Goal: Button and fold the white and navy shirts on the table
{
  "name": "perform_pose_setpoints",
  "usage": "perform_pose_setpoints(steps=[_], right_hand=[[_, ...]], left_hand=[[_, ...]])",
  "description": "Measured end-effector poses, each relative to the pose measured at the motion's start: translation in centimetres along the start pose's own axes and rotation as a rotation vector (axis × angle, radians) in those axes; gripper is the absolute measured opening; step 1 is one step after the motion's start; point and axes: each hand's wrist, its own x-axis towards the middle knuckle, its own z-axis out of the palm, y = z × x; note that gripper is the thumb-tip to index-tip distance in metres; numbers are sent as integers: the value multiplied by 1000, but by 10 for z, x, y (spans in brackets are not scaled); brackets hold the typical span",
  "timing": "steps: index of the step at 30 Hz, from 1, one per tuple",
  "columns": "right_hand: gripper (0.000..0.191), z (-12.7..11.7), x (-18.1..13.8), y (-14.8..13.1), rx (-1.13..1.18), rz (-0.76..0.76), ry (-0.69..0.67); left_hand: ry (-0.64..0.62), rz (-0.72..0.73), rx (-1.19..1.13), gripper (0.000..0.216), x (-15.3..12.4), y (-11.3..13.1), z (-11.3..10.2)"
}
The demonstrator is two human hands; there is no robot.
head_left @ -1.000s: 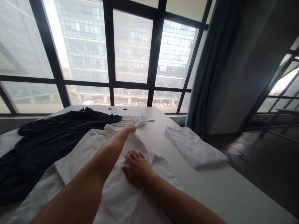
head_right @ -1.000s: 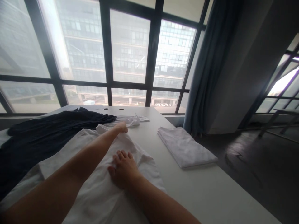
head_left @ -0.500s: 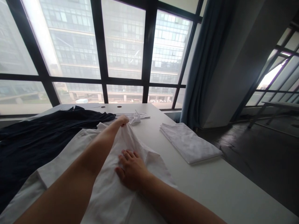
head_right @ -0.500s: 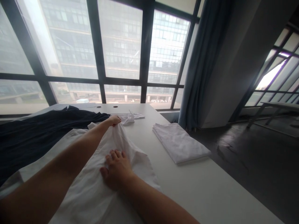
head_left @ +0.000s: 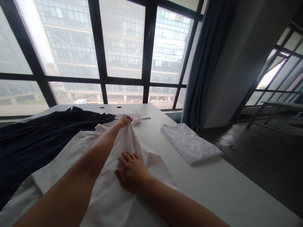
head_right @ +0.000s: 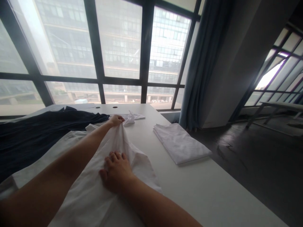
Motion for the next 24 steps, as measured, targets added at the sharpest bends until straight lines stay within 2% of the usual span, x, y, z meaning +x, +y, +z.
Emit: perform_pose_setpoints(steps=[5, 8, 10, 12, 14, 16, 18, 22, 24], right_hand=[[50, -2, 2, -2, -33, -13, 29], [44, -11, 8, 5, -78, 96, 94], [39, -19, 11, 17, -126, 209, 138], [41, -24, 13, 34, -171, 297, 127], [48, -26, 12, 51, -192, 344, 58], [54, -25, 11, 63, -183, 371, -22], [52, -24, 10, 68, -175, 403, -30], [43, -30, 12, 69, -196, 504, 83], [38, -36, 13, 70, -177, 555, 44]], left_hand=[[21, 8, 33, 30, -13, -6, 19], [-29, 71, 73, 25, -23, -9, 15], [-47, 183, 110, 23, -31, -10, 7], [-100, 358, 181, 25, -38, -11, 0], [-200, 517, 279, 25, -44, -10, -4], [-266, 578, 358, 24, -47, -9, -5], [-250, 587, 395, 22, -47, -8, -4], [-152, 605, 359, 23, -41, -9, -3], [-109, 605, 323, 23, -37, -13, -3]])
